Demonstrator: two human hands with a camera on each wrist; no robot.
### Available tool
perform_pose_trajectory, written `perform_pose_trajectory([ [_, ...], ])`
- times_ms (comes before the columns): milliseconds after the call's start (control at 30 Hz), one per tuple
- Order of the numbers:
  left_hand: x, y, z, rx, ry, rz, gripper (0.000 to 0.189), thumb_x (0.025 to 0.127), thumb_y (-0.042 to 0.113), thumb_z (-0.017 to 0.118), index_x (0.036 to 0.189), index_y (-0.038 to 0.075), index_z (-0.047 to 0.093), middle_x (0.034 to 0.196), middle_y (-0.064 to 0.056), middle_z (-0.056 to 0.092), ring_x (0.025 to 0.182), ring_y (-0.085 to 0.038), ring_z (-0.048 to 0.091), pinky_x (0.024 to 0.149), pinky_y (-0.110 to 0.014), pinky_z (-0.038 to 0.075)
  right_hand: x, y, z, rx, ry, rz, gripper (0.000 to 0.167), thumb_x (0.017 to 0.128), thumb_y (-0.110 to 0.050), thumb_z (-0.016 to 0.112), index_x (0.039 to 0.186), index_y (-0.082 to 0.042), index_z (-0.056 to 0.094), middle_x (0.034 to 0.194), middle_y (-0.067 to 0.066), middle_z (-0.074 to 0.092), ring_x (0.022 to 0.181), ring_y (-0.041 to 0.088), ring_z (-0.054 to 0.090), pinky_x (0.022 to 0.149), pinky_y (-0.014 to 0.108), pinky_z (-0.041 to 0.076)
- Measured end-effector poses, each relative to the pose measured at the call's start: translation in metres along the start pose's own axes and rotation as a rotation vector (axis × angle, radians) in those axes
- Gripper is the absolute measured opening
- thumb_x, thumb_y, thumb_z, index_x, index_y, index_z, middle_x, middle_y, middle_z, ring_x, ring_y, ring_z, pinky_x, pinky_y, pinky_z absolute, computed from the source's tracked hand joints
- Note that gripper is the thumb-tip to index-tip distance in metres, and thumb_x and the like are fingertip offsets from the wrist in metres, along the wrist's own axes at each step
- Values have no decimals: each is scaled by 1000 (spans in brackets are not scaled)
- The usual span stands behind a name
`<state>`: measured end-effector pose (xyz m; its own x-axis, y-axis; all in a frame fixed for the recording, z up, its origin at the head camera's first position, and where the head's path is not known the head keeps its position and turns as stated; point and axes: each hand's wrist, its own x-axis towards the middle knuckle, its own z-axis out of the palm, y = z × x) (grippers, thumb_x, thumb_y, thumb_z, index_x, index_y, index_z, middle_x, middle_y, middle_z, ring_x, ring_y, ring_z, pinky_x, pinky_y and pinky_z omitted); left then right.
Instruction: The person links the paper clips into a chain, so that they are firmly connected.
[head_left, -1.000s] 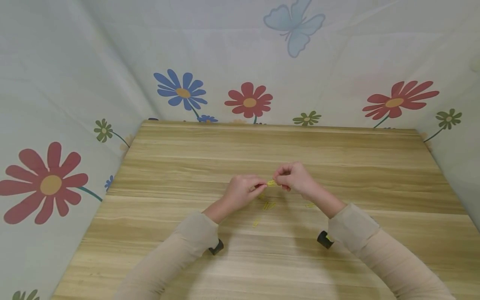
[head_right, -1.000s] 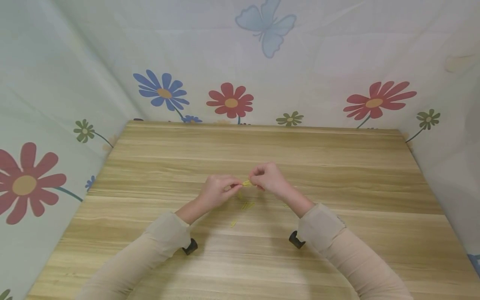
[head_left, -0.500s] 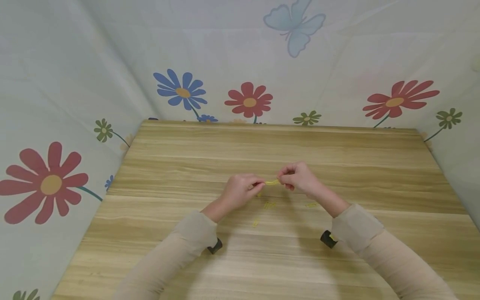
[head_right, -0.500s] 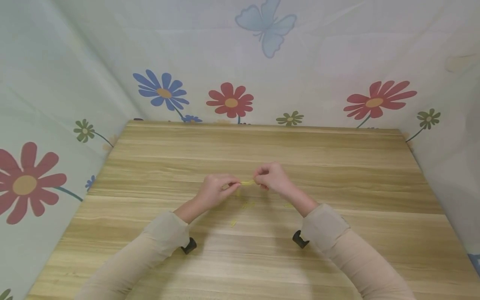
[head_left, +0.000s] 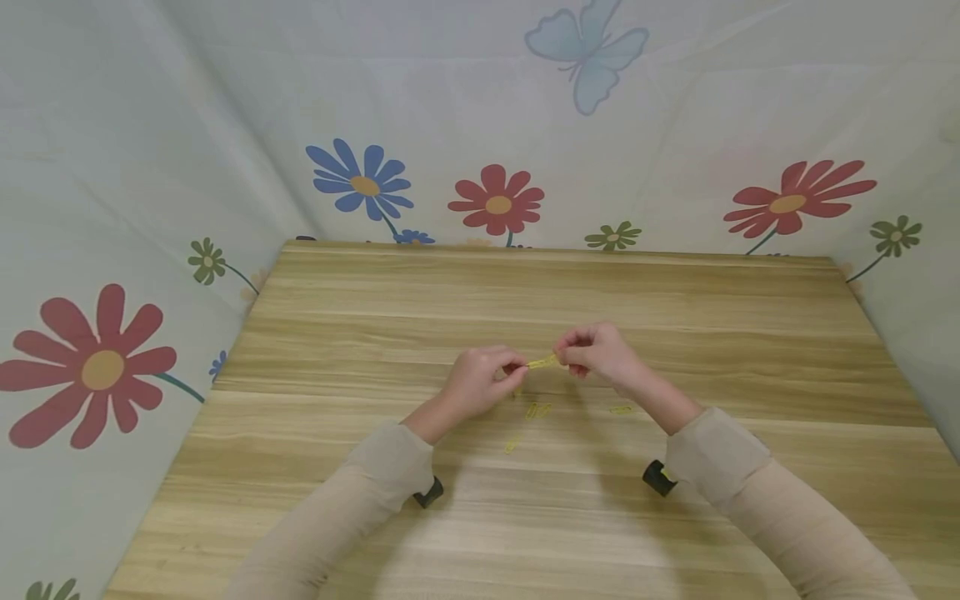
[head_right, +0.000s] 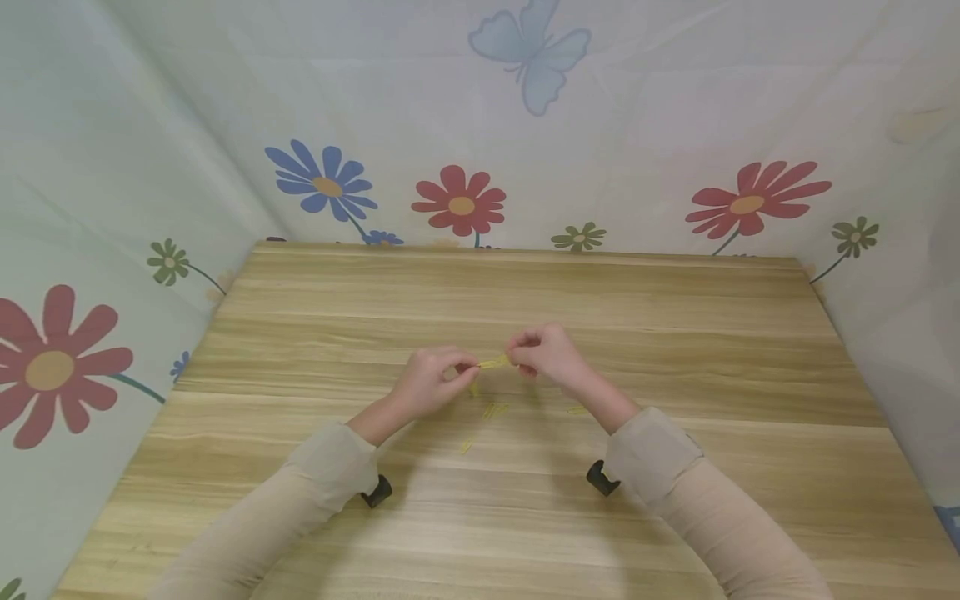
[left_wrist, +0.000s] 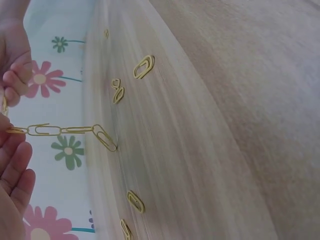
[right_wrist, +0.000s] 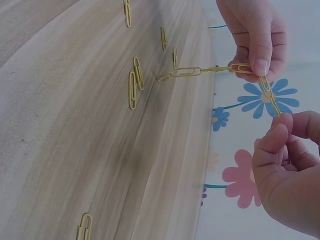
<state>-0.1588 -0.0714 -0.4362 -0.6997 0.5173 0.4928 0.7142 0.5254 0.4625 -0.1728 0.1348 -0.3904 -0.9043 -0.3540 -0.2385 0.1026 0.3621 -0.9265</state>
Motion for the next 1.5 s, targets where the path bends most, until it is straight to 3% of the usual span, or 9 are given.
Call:
perform_pose_trajectory([
  [267,0,-2,2,-29,-4,-7,12,80,10,61,90,6,66,82,-2,67,70,-7,61,62,-14,49,0,-9,0,39,2,-6,19,84,-6,55,95,9,58,69,4,58,58,9,52,56,22,48],
  [667,4,7,0,-79,-49,-132,28,83,22,61,108,9,61,98,-1,64,79,-9,61,68,-21,51,0,-19,4,24,-5,-36,19,83,-5,57,95,10,58,64,-1,56,56,9,52,55,23,48],
  [1067,12,15,-3,-113,-14,-180,20,88,23,53,97,8,64,93,-1,64,78,-9,58,67,-18,48,0,-23,5,28,-27,-51,18,83,-4,56,94,10,58,63,-3,56,56,9,52,54,22,48],
  [1500,15,15,-6,-282,-61,-327,24,90,23,49,95,6,64,90,-3,64,80,-13,58,70,-21,48,0,-22,4,49,-40,-72,18,84,-4,56,95,10,58,65,0,57,57,9,53,56,24,49],
])
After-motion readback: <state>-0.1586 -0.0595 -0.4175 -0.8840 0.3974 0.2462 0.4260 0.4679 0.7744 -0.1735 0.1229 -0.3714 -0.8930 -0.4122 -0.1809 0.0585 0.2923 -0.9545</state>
